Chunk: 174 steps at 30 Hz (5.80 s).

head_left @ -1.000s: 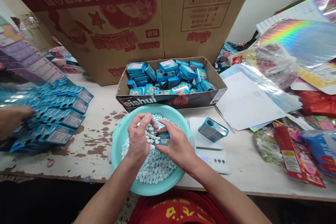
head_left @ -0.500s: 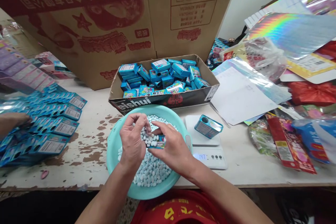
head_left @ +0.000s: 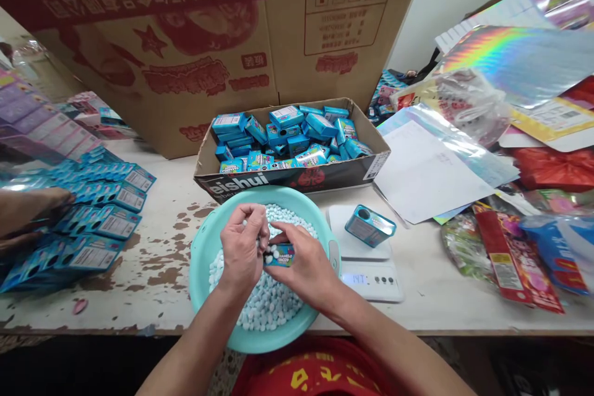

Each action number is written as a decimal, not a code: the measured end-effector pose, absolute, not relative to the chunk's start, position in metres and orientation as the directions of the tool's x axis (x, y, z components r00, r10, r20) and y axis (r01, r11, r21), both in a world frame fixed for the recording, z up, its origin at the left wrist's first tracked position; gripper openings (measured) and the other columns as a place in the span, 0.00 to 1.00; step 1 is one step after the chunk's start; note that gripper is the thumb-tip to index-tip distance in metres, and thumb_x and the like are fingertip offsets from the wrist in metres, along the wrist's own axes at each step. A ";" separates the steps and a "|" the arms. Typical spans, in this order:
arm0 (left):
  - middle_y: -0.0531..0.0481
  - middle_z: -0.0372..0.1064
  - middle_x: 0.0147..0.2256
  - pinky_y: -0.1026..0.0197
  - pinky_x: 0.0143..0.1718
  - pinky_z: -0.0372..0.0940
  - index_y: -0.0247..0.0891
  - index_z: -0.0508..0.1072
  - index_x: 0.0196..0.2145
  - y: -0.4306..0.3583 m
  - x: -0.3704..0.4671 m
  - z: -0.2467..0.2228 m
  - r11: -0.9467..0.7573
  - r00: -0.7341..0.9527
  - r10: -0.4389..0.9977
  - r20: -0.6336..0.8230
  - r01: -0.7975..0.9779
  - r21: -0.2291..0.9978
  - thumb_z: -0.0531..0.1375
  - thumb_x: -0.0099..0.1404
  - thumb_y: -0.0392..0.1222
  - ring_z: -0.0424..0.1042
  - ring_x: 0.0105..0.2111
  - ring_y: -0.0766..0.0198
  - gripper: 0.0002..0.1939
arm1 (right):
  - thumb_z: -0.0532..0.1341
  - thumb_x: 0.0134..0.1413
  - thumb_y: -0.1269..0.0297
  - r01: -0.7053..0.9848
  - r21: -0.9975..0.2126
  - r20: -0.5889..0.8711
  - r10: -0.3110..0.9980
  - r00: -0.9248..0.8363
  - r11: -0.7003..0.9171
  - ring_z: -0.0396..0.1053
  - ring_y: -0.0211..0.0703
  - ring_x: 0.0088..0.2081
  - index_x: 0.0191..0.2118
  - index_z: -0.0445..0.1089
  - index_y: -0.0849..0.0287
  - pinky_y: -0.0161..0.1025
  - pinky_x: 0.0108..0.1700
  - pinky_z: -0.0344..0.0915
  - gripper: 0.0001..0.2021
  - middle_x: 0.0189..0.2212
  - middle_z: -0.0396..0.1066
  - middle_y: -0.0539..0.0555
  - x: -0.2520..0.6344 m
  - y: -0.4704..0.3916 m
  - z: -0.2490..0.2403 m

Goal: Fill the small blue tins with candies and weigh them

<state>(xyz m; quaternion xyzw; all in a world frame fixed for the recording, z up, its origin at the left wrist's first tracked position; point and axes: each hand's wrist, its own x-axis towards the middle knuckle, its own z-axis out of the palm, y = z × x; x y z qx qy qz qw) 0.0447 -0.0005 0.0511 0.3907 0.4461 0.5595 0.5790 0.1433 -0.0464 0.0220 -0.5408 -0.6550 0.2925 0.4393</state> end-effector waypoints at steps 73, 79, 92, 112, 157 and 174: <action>0.56 0.58 0.16 0.67 0.21 0.57 0.37 0.62 0.17 -0.006 0.055 0.061 -0.014 0.010 1.000 0.019 -0.359 0.933 0.61 0.58 0.57 0.62 0.19 0.70 0.24 | 0.67 0.49 0.67 0.471 -0.844 0.339 0.936 0.096 0.258 0.69 0.48 0.40 0.42 0.68 0.55 0.44 0.42 0.66 0.13 0.37 0.71 0.53 0.169 -0.077 0.023; 0.59 0.52 0.17 0.68 0.17 0.49 0.37 0.58 0.18 -0.005 0.057 0.066 0.007 0.018 1.000 0.000 -0.402 0.916 0.63 0.57 0.55 0.55 0.16 0.74 0.24 | 0.69 0.47 0.67 0.435 -0.871 0.309 0.944 0.119 0.230 0.69 0.47 0.40 0.41 0.69 0.55 0.42 0.42 0.65 0.14 0.37 0.71 0.52 0.170 -0.077 0.025; 0.48 0.70 0.49 0.50 0.52 0.62 0.45 0.71 0.47 -0.006 -0.006 0.006 -0.385 0.485 0.874 -0.008 0.703 0.599 0.54 0.63 0.54 0.67 0.51 0.53 0.18 | 0.68 0.43 0.58 0.287 -0.957 0.228 0.725 0.650 0.043 0.70 0.46 0.37 0.41 0.69 0.58 0.44 0.42 0.67 0.18 0.35 0.72 0.53 0.267 -0.086 -0.017; 0.45 0.70 0.48 0.50 0.46 0.62 0.43 0.68 0.52 -0.024 -0.008 -0.014 -0.585 0.660 0.694 -0.287 0.750 0.308 0.49 0.67 0.48 0.69 0.47 0.50 0.19 | 0.66 0.48 0.57 0.395 -0.909 0.345 0.296 0.891 -0.130 0.69 0.42 0.34 0.42 0.70 0.60 0.44 0.41 0.67 0.16 0.36 0.70 0.54 0.313 -0.189 -0.043; 0.44 0.67 0.47 0.56 0.48 0.63 0.38 0.64 0.52 0.047 0.142 0.052 -0.807 0.833 0.537 0.135 0.460 0.369 0.56 0.63 0.41 0.67 0.48 0.55 0.19 | 0.69 0.31 0.47 0.236 -0.909 0.098 0.373 0.922 -0.344 0.71 0.53 0.34 0.36 0.72 0.59 0.47 0.40 0.67 0.25 0.30 0.76 0.54 0.339 -0.188 -0.037; 0.54 0.57 0.24 0.58 0.25 0.62 0.39 0.63 0.34 0.062 -0.132 0.022 0.078 -0.070 0.989 0.130 0.995 -0.062 0.43 0.67 0.53 0.70 0.30 0.53 0.17 | 0.69 0.36 0.50 0.289 -0.950 0.123 0.707 0.696 -0.119 0.71 0.47 0.31 0.36 0.72 0.58 0.43 0.36 0.69 0.20 0.29 0.75 0.52 0.284 -0.129 -0.011</action>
